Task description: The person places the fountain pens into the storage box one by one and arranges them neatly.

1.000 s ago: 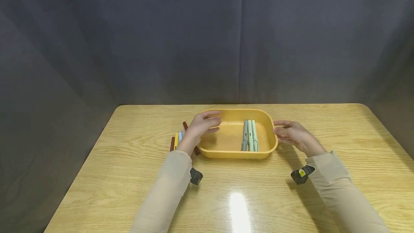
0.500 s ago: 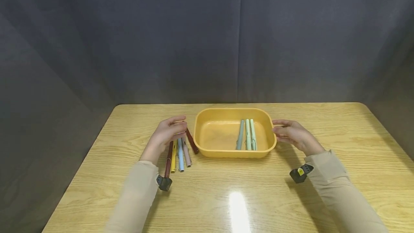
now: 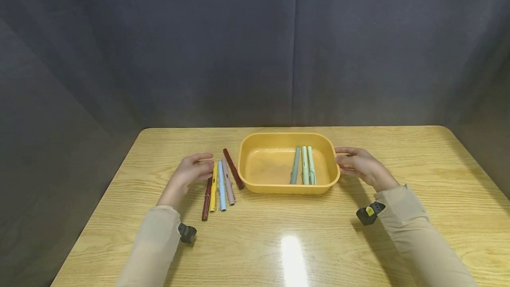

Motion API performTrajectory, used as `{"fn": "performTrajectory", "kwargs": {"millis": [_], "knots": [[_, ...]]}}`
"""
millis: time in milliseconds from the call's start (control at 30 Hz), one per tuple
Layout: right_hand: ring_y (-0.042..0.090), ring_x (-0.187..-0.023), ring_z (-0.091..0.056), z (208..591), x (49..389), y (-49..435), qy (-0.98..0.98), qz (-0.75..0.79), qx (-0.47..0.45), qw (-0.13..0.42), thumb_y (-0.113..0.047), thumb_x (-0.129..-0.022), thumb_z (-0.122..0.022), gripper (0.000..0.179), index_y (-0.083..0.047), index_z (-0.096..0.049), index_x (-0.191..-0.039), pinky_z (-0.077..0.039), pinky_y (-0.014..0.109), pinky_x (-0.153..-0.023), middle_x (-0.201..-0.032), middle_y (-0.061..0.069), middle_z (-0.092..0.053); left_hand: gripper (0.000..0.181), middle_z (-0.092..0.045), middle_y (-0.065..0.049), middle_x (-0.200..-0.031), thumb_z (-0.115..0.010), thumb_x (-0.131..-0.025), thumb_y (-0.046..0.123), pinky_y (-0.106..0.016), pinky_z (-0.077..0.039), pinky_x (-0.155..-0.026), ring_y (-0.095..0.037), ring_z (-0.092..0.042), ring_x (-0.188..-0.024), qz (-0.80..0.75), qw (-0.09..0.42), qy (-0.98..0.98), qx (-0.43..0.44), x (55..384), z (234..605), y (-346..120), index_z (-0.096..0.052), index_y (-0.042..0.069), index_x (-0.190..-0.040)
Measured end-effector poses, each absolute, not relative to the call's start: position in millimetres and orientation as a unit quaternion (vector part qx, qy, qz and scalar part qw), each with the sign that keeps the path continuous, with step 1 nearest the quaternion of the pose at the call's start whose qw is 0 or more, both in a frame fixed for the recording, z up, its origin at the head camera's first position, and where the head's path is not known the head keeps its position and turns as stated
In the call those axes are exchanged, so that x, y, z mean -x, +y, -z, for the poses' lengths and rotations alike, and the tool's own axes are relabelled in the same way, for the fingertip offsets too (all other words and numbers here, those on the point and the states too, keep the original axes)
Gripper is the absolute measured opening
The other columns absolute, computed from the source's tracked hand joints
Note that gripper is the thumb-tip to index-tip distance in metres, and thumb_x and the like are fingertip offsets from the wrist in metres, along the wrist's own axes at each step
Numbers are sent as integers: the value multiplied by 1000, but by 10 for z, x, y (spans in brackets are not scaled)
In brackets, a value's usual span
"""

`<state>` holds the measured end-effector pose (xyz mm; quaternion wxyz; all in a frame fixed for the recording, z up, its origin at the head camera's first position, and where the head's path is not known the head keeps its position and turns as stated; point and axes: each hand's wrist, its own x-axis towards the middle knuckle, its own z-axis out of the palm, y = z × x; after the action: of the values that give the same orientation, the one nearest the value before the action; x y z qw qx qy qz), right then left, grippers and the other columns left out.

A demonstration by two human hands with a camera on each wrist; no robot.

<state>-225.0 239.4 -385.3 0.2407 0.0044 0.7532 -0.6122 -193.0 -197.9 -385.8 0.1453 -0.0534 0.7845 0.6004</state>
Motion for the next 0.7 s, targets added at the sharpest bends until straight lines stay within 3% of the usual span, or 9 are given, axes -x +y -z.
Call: {"fn": "performTrajectory", "kwargs": {"millis": [700], "knots": [[-2, -77, -62, 3865, 2248, 2399, 752, 613, -2, 241, -11, -97, -52, 63, 10, -20, -146, -57, 13, -73, -84, -15, -63, 50, -49, -30, -136, -52, -94, 5, -37, -55, -98, -36, -55, -120, -524, 178, 830, 70, 1800, 4052, -2178, -39, -8, -140]]}}
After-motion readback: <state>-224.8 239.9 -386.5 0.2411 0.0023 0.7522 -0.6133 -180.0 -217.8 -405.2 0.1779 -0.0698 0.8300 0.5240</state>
